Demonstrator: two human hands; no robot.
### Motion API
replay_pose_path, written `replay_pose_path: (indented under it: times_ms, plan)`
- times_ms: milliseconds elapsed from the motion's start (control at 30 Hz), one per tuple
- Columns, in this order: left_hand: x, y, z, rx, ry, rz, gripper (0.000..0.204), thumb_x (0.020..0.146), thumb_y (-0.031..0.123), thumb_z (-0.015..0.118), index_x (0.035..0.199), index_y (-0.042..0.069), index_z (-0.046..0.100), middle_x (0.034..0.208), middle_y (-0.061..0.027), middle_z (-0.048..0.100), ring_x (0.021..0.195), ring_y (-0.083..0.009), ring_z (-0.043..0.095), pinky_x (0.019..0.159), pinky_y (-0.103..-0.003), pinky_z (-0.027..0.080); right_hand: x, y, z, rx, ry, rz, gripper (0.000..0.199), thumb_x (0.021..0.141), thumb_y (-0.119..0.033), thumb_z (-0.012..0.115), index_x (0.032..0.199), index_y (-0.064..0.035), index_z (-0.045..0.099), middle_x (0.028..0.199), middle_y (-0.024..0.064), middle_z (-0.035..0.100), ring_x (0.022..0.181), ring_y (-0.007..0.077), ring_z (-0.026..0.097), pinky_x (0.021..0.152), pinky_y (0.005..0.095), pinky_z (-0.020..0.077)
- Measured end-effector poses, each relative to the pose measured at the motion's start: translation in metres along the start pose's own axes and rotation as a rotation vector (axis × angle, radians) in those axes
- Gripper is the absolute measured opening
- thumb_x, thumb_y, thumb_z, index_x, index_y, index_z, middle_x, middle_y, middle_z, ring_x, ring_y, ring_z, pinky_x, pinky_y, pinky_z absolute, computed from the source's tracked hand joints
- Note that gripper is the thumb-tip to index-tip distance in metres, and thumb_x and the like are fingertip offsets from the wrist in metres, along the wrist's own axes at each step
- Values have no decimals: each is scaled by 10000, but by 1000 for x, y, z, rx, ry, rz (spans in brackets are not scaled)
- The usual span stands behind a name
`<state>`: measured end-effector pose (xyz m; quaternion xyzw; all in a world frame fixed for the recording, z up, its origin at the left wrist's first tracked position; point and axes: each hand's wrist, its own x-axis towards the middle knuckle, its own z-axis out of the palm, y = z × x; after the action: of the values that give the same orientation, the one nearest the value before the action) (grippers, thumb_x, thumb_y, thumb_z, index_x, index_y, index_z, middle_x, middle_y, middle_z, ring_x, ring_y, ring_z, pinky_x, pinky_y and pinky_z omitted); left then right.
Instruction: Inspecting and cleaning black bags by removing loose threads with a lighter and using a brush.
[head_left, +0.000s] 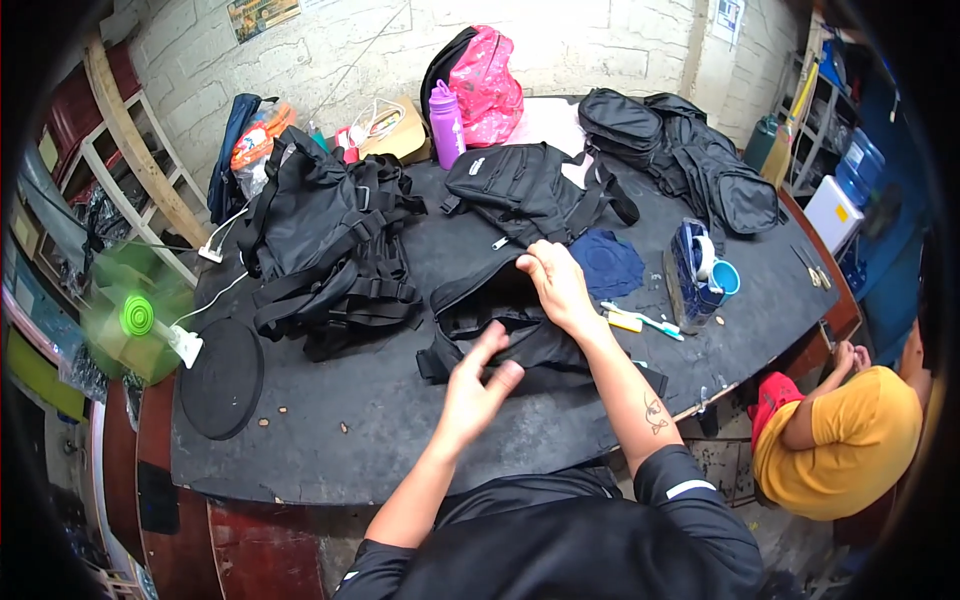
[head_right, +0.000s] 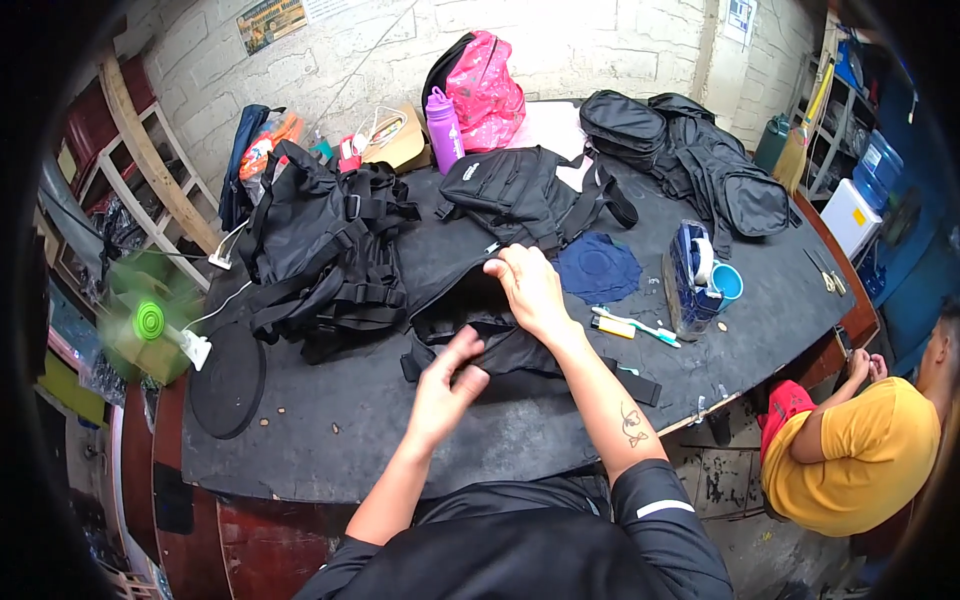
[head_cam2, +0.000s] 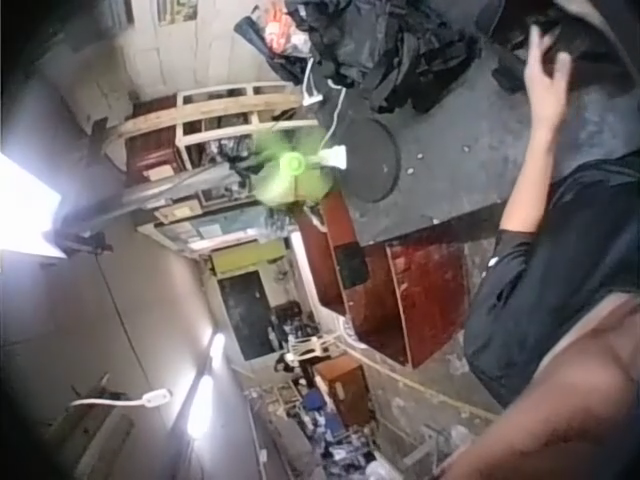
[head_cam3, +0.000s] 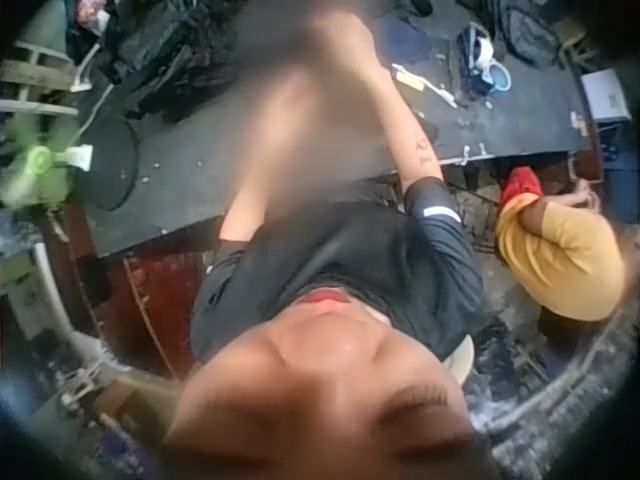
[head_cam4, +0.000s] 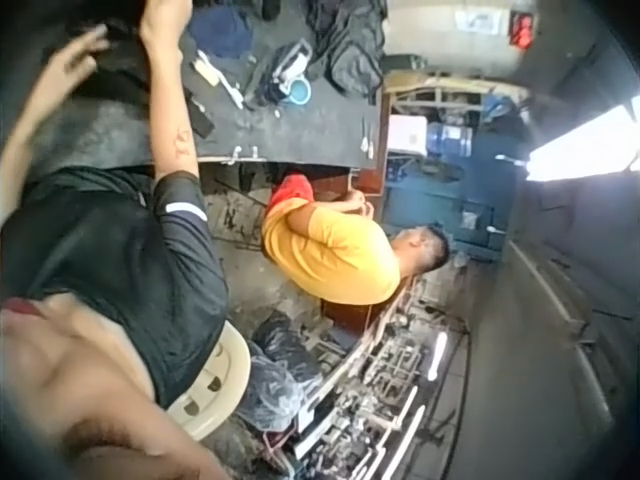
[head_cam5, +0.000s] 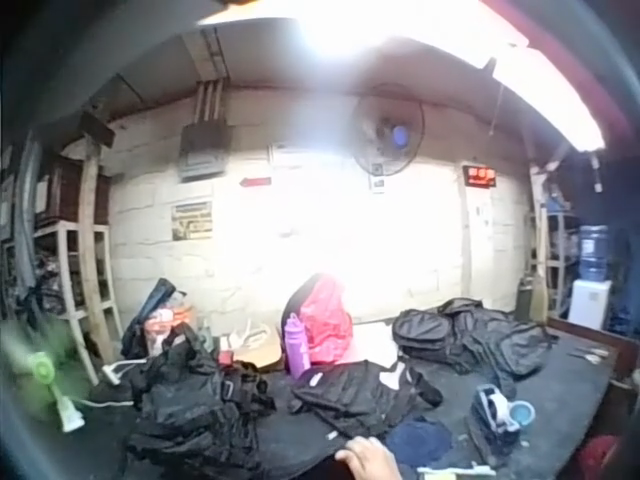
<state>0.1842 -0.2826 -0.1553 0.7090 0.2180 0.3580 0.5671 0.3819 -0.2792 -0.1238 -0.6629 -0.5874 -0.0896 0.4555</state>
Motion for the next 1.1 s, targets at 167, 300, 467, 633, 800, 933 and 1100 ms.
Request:
replay_pose_path:
  times_ms: [167, 300, 467, 633, 800, 933, 1100]
  plan:
    - [55, -17, -46, -1184, 417, -392, 393, 878, 253, 563, 1139, -27, 478, 1050, -143, 575, 990, -263, 556, 918, -395, 449, -34, -73, -12, 192, 1, -304, 316, 655, -179, 752, 908, -42, 624, 929, 94, 579, 959, 296, 531, 852, 380, 427]
    - [56, -19, -36, -1207, 313, -269, 354, 816, 50, 518, 1146, -72, 487, 1120, -164, 574, 1061, -293, 547, 971, -431, 424, -91, -60, 8, 1023, -299, 387, 477, 848, -443, 571, 1021, 1, 588, 914, 97, 621, 841, 230, 591, 785, 337, 456]
    - [32, 18, -29, -984, 70, -102, 415, 843, 48, 534, 1248, -14, 467, 1248, -127, 526, 1156, -238, 506, 1006, -394, 388, -53, -35, -17, 1949, 232, 1049, 460, 958, -415, 378, 1141, -27, 546, 1023, 112, 642, 951, 243, 608, 905, 398, 447]
    - [40, 2, -36, -1175, 74, -115, 389, 949, 250, 471, 1232, -16, 487, 1257, -108, 529, 1169, -230, 492, 997, -380, 381, -69, 29, 3, 2369, 151, 795, 220, 933, -154, 486, 1080, -21, 581, 1064, 90, 633, 1014, 238, 596, 945, 403, 444]
    - [32, 7, -35, -1152, -11, -45, 317, 929, 225, 508, 1122, -19, 569, 1143, -106, 606, 1077, -220, 563, 968, -374, 417, -67, 33, 17, 2109, 168, 1044, 239, 924, -136, 480, 1071, 26, 575, 1108, 122, 617, 1044, 237, 585, 978, 407, 422]
    - [26, 17, -39, -1306, -106, -31, 200, 912, 92, 495, 1046, 2, 612, 1088, -99, 637, 1038, -202, 593, 972, -365, 430, -71, 30, 15, 2189, 65, 1024, 265, 921, -137, 471, 1112, 24, 559, 1133, 127, 607, 1069, 244, 572, 989, 416, 409]
    - [26, 39, -20, -1075, -139, 86, 501, 808, 87, 604, 1266, -20, 432, 1234, -110, 524, 1145, -245, 505, 993, -347, 382, -71, 21, 18, 1988, 99, 1202, 250, 949, -174, 433, 1075, -12, 576, 1110, 87, 618, 1050, 234, 579, 990, 399, 408]
